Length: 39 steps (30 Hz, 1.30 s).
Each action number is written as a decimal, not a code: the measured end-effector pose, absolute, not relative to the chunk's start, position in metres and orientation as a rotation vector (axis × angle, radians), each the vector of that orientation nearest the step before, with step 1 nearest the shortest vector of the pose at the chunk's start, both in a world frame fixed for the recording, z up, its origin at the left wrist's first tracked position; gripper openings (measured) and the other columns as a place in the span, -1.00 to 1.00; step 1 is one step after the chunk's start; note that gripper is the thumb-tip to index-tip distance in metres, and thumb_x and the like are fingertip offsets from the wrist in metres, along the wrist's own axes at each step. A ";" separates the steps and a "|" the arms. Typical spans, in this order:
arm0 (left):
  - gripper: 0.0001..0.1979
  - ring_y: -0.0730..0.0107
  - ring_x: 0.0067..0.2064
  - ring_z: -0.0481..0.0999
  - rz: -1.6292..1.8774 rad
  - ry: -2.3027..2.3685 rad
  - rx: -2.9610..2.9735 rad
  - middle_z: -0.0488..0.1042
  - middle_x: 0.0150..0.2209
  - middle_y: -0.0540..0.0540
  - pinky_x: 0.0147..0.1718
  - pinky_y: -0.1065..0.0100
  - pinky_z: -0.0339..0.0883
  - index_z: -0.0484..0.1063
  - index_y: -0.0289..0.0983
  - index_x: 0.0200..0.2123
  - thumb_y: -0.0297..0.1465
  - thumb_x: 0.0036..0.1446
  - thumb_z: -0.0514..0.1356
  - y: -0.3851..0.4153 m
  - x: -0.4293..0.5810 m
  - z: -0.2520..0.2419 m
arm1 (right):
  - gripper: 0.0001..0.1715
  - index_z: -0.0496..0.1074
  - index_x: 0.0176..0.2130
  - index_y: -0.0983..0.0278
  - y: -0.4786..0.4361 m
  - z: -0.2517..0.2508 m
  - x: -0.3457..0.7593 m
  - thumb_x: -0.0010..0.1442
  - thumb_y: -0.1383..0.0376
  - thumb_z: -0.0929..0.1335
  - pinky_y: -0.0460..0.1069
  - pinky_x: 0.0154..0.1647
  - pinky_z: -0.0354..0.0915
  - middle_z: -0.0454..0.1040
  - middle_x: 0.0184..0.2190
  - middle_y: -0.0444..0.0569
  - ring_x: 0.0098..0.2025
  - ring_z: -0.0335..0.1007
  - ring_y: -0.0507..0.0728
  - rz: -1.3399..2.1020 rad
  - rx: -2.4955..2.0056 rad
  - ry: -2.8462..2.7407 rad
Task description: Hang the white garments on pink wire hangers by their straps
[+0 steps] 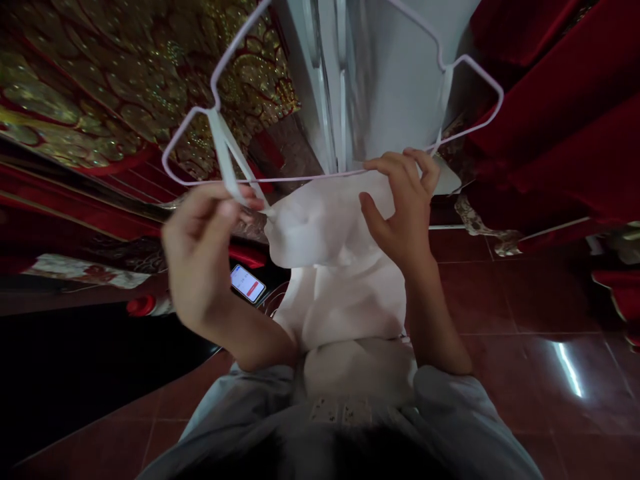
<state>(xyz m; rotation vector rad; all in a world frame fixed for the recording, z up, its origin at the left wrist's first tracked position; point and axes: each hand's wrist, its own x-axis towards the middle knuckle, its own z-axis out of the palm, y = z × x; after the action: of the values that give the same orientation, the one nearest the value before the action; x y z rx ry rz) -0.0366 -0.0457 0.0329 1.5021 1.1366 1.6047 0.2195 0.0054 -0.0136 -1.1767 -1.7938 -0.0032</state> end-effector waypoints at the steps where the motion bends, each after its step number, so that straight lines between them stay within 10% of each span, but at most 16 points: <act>1: -0.67 0.09 -0.09 0.60 1.639 1.060 1.431 0.61 -0.17 -0.11 -0.13 0.12 0.51 0.65 -0.12 -0.13 -0.01 0.26 0.34 -0.045 -0.043 0.043 | -0.61 0.45 0.10 0.02 0.004 -0.014 0.220 0.27 0.15 0.38 0.43 0.39 0.20 0.50 0.03 0.00 0.28 0.21 0.35 -0.008 -1.170 -1.796; 7: -0.66 0.15 0.37 0.41 2.342 0.947 0.877 0.59 0.11 -0.06 0.10 0.19 0.52 0.55 -0.12 -0.04 -0.10 0.22 0.21 -0.001 -0.076 0.038 | -0.58 0.41 0.13 -0.01 0.002 -0.014 0.222 0.28 0.12 0.37 0.40 0.47 0.12 0.50 0.07 -0.02 0.30 0.18 0.33 0.002 -1.206 -1.843; 16: -0.78 0.08 0.02 0.65 1.915 0.992 0.989 0.67 -0.09 -0.17 -0.52 0.36 0.26 0.55 -0.20 -0.14 -0.18 0.39 0.22 -0.004 -0.018 -0.006 | -0.50 0.37 0.20 -0.12 -0.005 -0.012 0.211 0.29 0.11 0.38 0.49 0.48 0.08 0.48 0.13 -0.04 0.34 0.22 0.36 0.086 -1.152 -1.865; 21: -0.80 0.24 -0.16 0.66 2.041 0.890 0.954 0.64 -0.25 -0.11 -0.56 0.39 0.23 0.45 -0.18 -0.21 -0.28 0.50 0.12 -0.004 -0.002 0.011 | -0.59 0.44 0.17 -0.15 0.011 -0.009 0.230 0.35 0.00 0.37 0.25 -0.09 0.48 0.42 0.12 -0.05 0.02 0.46 0.25 0.014 -0.915 -1.467; 27: -0.83 0.19 -0.15 0.66 2.019 0.993 0.922 0.59 -0.22 -0.10 -0.48 0.33 0.38 0.38 -0.13 -0.18 -0.30 0.52 0.06 -0.007 0.006 0.010 | -0.86 0.67 -0.24 0.06 0.023 0.034 0.254 0.28 0.14 0.45 0.01 -0.55 0.03 0.48 -0.45 -0.05 -0.54 0.11 0.00 0.470 -1.190 -1.473; 34: -0.82 0.31 -0.21 0.65 2.044 0.929 0.949 0.61 -0.24 -0.09 -0.45 0.40 0.41 0.38 -0.19 -0.19 -0.31 0.52 0.08 -0.003 0.008 0.002 | -0.56 0.49 0.22 -0.01 0.075 0.020 0.281 0.39 0.22 0.34 -0.07 -0.66 0.18 0.55 0.19 -0.12 -0.15 0.63 0.18 0.193 -0.766 -1.359; 39: -0.83 0.28 -0.20 0.63 2.015 0.827 0.956 0.62 -0.22 -0.10 -0.40 0.37 0.37 0.43 -0.17 -0.18 -0.24 0.49 0.17 0.000 0.004 -0.006 | -0.64 0.53 0.12 -0.25 0.069 -0.014 0.293 0.44 0.16 0.33 -0.12 -0.67 0.16 0.54 0.18 -0.38 -0.43 0.50 -0.05 -0.159 -0.851 -1.091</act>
<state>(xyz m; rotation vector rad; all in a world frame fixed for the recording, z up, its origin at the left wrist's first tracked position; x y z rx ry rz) 0.0035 -0.0003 -0.0055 0.9564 0.8272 2.0148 0.2933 0.0694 -0.0138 -0.8510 -1.0905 -0.1590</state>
